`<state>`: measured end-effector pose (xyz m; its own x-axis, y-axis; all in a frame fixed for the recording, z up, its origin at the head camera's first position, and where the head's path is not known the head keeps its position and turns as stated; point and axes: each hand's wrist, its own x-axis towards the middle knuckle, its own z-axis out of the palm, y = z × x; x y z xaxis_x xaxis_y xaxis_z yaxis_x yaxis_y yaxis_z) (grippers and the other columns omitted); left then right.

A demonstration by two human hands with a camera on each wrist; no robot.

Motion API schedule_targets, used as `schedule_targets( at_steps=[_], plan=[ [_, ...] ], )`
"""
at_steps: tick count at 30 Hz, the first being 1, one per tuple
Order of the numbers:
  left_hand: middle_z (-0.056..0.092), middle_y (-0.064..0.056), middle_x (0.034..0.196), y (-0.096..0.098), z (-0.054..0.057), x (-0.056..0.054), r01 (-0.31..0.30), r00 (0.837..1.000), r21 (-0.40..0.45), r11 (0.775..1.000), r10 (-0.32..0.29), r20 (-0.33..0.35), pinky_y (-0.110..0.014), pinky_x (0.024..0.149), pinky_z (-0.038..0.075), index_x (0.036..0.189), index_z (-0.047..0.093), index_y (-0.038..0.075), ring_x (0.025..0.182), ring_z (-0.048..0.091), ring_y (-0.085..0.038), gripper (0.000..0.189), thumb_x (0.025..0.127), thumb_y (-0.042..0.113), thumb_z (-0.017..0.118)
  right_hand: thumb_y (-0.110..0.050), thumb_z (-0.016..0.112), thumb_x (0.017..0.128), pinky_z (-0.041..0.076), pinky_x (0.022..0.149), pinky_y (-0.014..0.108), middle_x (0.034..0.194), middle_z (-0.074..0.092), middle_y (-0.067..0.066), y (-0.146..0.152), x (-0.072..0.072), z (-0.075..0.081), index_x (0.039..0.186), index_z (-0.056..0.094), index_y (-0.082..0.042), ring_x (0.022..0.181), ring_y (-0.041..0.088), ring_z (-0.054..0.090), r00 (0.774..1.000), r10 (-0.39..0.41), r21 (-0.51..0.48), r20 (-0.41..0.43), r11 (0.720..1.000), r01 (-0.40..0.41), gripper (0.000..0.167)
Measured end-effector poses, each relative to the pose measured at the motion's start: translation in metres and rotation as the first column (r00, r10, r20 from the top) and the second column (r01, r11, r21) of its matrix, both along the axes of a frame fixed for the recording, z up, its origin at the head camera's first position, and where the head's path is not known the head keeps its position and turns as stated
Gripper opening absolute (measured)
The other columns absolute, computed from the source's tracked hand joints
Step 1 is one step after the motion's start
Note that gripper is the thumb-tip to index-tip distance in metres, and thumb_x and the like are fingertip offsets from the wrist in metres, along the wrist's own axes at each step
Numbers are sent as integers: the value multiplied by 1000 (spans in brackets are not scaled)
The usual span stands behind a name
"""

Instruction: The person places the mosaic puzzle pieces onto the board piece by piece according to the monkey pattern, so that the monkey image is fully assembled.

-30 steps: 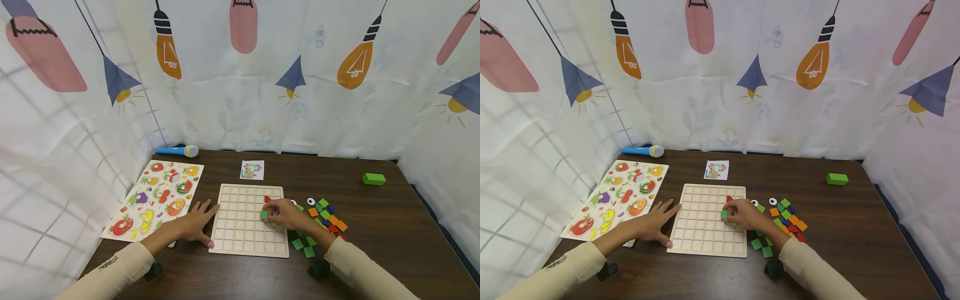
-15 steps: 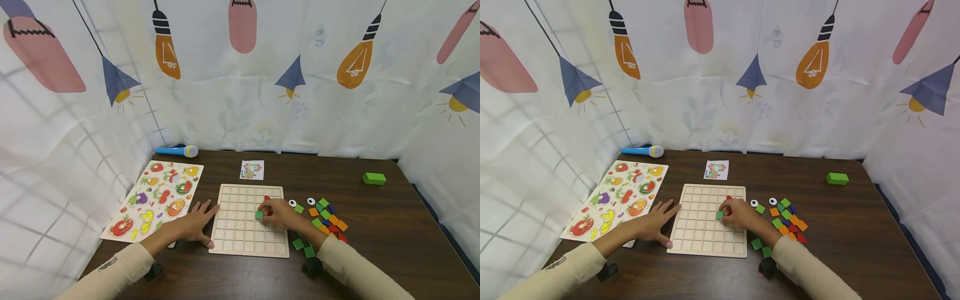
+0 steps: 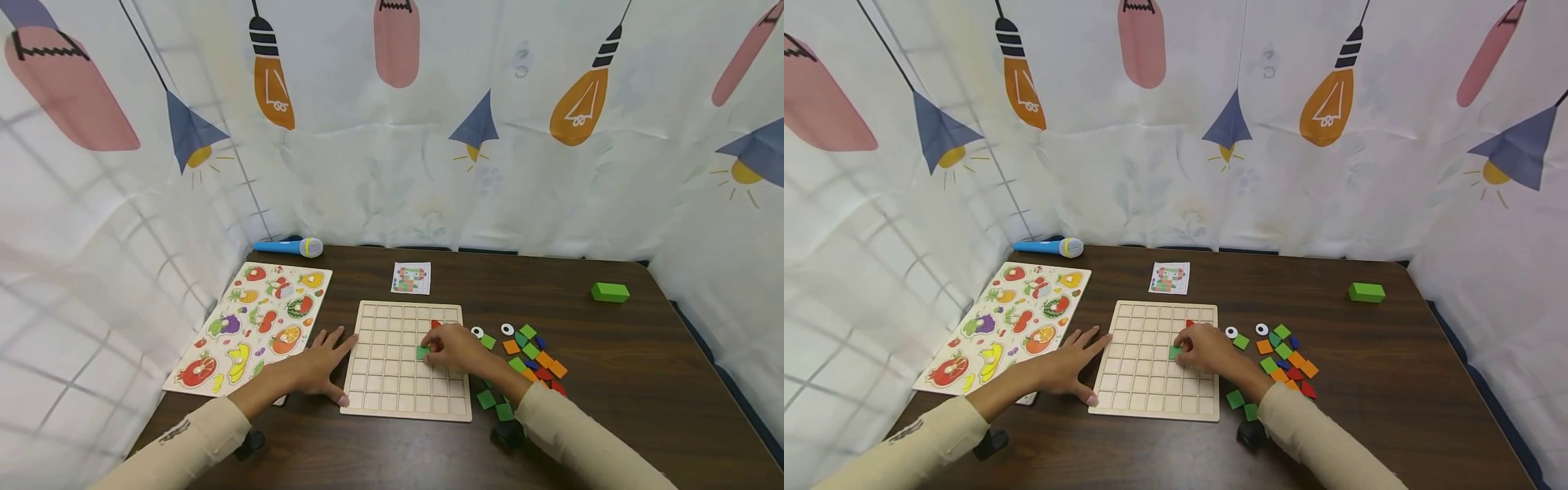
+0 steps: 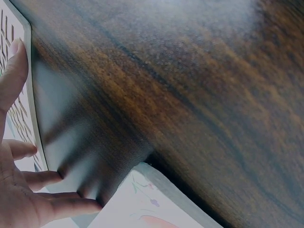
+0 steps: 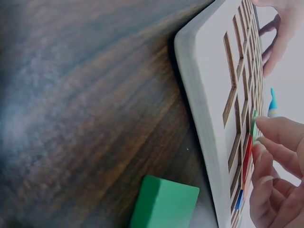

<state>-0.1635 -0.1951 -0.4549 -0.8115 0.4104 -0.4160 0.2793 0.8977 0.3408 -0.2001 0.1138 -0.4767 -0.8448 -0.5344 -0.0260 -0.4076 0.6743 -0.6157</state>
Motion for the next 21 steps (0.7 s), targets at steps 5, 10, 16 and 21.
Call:
schedule_targets(
  at_steps=[5,10,16,21],
  plan=[
    [14,-25,165,0,0,0,2,1000,0,1000,-2,0,-70,109,31,160,24,14,148,12,-58,115,71,51,87,-13,79,84,41,60,22,70,60,-10,-1,0,1,98,78,-9,63,4,49,999,16,25,-41,1000,-15,15],
    [14,-25,165,0,-1,0,4,1000,2,1000,-4,-2,-69,109,32,160,24,15,148,12,-58,115,71,51,87,-15,80,84,42,60,23,69,59,-11,1,0,1,98,78,-8,62,4,49,998,24,22,-56,999,-23,15],
    [14,-25,165,0,0,0,3,1000,12,1000,-3,1,-69,109,31,160,25,14,147,13,-58,115,71,50,87,-20,76,90,42,60,24,75,61,-10,10,-2,7,105,76,-10,65,7,50,1000,29,-12,-1,1000,-29,17],
    [13,-25,166,0,1,1,4,1000,16,1000,-4,5,-69,110,30,160,24,14,148,12,-58,115,71,50,87,-21,72,93,44,59,23,84,63,-7,28,-5,10,106,75,-10,69,10,51,999,33,-69,-2,997,-33,17]
  ],
)
